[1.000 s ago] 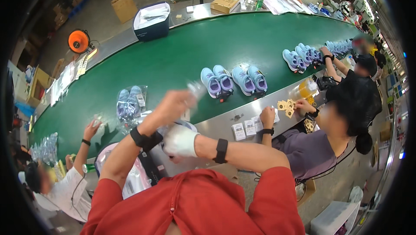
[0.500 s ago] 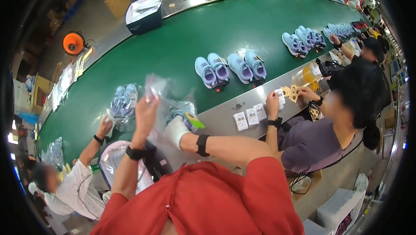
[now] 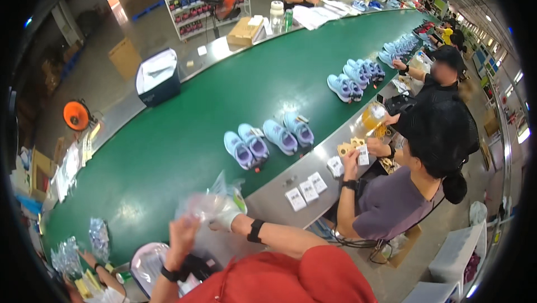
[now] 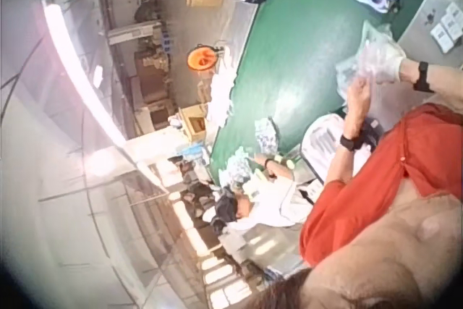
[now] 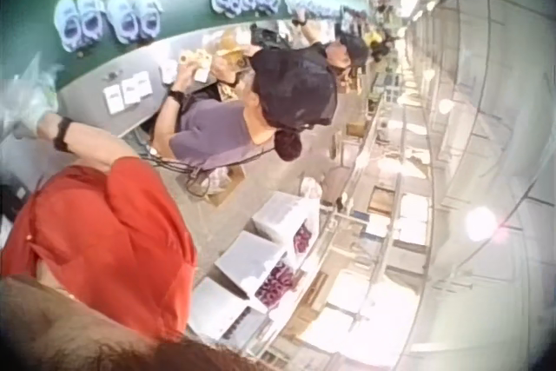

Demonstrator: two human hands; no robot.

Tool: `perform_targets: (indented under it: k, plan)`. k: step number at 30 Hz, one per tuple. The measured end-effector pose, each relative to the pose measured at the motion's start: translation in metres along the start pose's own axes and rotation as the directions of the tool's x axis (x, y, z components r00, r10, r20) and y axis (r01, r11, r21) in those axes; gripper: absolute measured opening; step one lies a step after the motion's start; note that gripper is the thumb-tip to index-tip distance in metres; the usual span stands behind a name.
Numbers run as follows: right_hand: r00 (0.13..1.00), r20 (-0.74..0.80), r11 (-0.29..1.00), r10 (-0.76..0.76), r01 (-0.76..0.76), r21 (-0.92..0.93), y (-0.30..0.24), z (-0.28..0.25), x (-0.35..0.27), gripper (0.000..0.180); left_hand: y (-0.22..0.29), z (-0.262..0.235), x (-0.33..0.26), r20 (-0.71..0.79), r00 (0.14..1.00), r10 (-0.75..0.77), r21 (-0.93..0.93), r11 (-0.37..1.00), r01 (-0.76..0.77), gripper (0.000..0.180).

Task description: The person picks up pairs of light blue sneakers from a green conveyor belt and places them into clear plastic bags. They then seal the bags and move them to a pile on the table. The process is repeated continuously as new shoes arrive on the belt.

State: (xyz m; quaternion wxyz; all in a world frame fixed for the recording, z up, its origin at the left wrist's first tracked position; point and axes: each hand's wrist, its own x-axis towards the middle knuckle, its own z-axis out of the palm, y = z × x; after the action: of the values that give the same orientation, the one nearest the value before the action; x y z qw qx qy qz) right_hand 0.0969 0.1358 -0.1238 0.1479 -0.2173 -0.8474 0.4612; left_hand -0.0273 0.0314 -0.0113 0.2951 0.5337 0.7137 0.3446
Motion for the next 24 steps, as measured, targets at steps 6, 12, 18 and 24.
perform_targets:
  k: [6, 12, 18, 24]
  plan:
    - [0.999, 0.013, 0.946, 0.042, -0.036, -0.321, -0.003, -0.002, 0.041, 0.025, 0.031, 0.036, 0.017, -0.049, 0.994, 0.097, -0.221, 0.97, -0.106, 0.01]
    - [0.973, 0.22, 0.875, 0.07, 0.046, -0.482, -0.012, 0.05, 0.145, 0.035, 0.01, -0.027, 0.04, -0.264, 0.96, -0.093, -0.266, 0.964, 0.021, 0.016]
    - [0.925, 0.324, 0.958, 0.199, -0.253, 0.133, -0.004, 0.033, 0.061, 0.048, -0.037, -0.032, 0.046, -0.299, 0.878, -0.373, -0.769, 0.64, 0.01, 0.018]
    - [0.953, 0.233, 0.612, 0.196, -0.304, 0.73, -0.037, -0.011, 0.002, 0.043, -0.029, 0.028, 0.044, -0.074, 0.934, -0.349, -0.753, 0.634, 0.177, 0.016]
